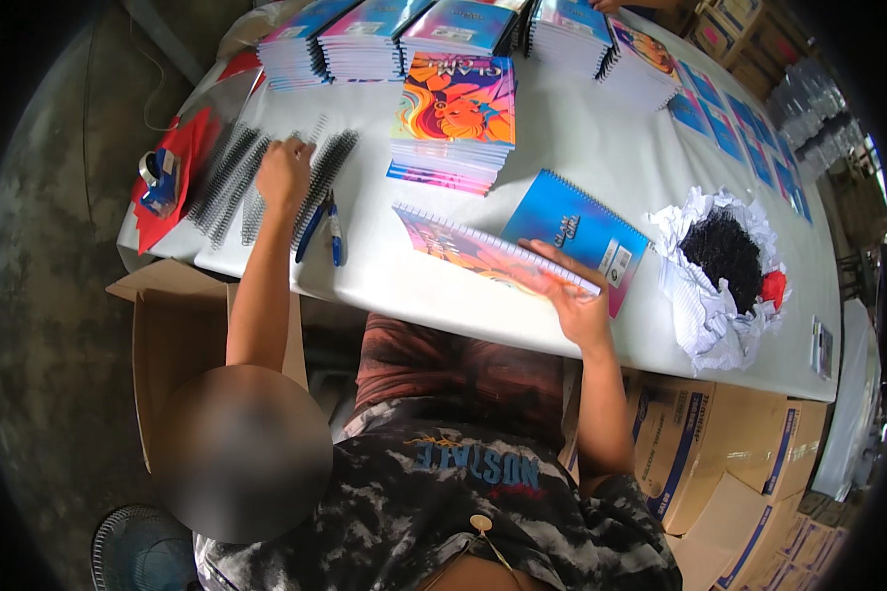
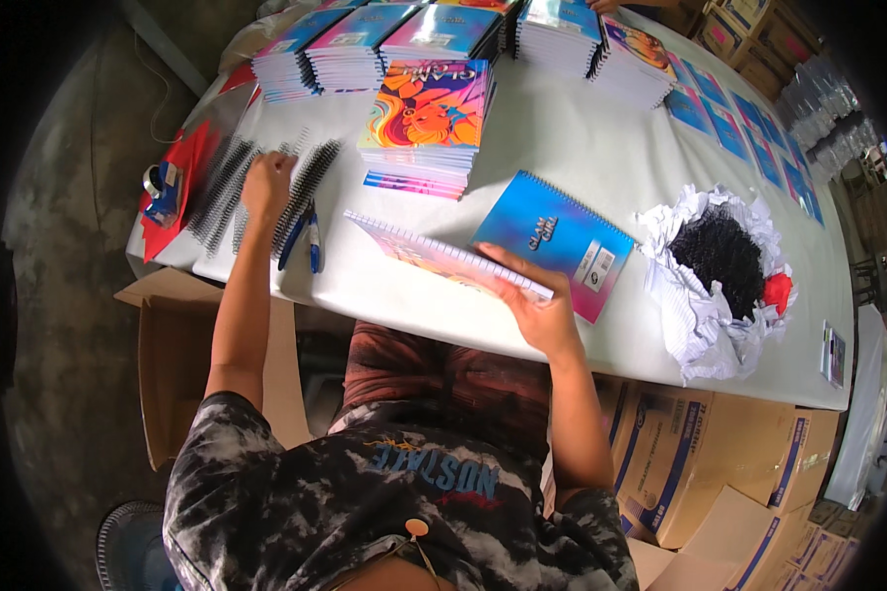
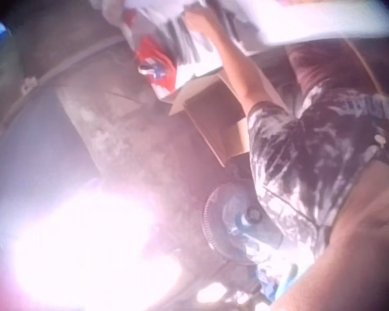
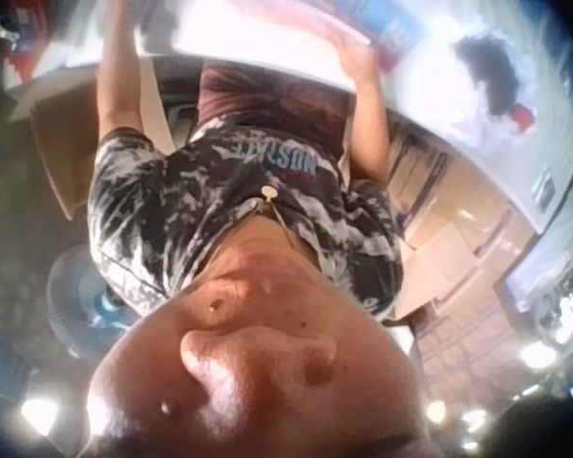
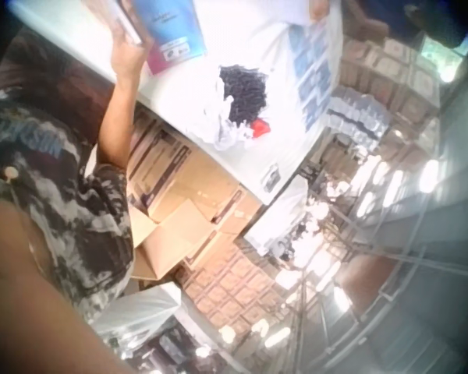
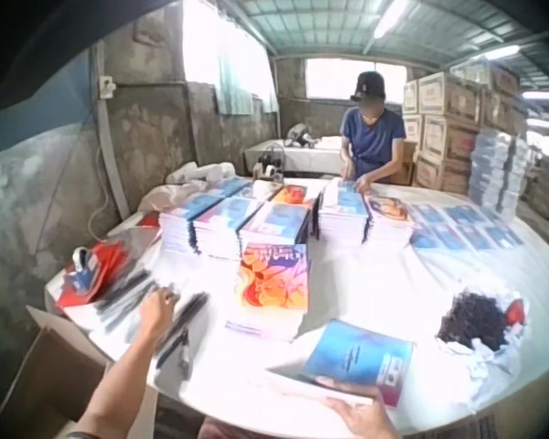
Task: The person assembles spiral-bound notebooks by inserting metal coils into pre-punched holes and securing them with pliers. They handle stacks of notebook covers and pages, align the coils, and crimp the ends to complete each unit.
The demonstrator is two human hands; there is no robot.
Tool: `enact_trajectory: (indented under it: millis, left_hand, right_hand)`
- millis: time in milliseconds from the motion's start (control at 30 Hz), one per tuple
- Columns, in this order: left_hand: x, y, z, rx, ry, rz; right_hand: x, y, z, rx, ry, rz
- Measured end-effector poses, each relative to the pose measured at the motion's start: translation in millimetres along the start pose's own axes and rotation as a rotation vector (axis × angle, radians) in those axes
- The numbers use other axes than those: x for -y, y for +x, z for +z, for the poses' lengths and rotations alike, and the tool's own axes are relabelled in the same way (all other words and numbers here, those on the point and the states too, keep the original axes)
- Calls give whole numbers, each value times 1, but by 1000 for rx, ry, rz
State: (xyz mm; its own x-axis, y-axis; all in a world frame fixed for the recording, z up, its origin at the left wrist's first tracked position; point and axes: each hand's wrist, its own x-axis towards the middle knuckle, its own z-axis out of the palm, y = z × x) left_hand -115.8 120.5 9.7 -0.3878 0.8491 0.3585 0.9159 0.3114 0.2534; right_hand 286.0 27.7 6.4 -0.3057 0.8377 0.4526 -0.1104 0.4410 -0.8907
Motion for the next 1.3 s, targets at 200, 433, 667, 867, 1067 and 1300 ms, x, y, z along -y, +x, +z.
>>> enact_trajectory:
  millis: [200, 433, 667, 867, 1067, 1300]
  left_hand:
    - [-38, -27, -40, 303, -979, 278]
    - [-79, -74, -65, 611, -911, 410]
    - [-88, -71, -73, 743, -913, 213]
    - [-93, -65, -75, 889, -1016, 57]
    - [-86, -44, -84, 1038, -1187, 77]
    - [-103, -53, -111, 493, -564, 796]
  right_hand:
    - [-6, 3, -13, -49, 22, 108]
    - [-10, 4, -8, -84, -6, 34]
    - [-2, 6, -5, -70, -121, -84]
    - [-4, 4, -4, -59, -117, -86]
    - [-10, 6, -9, 27, -124, -183]
    - [-5, 0, -2, -62, 68, 29]
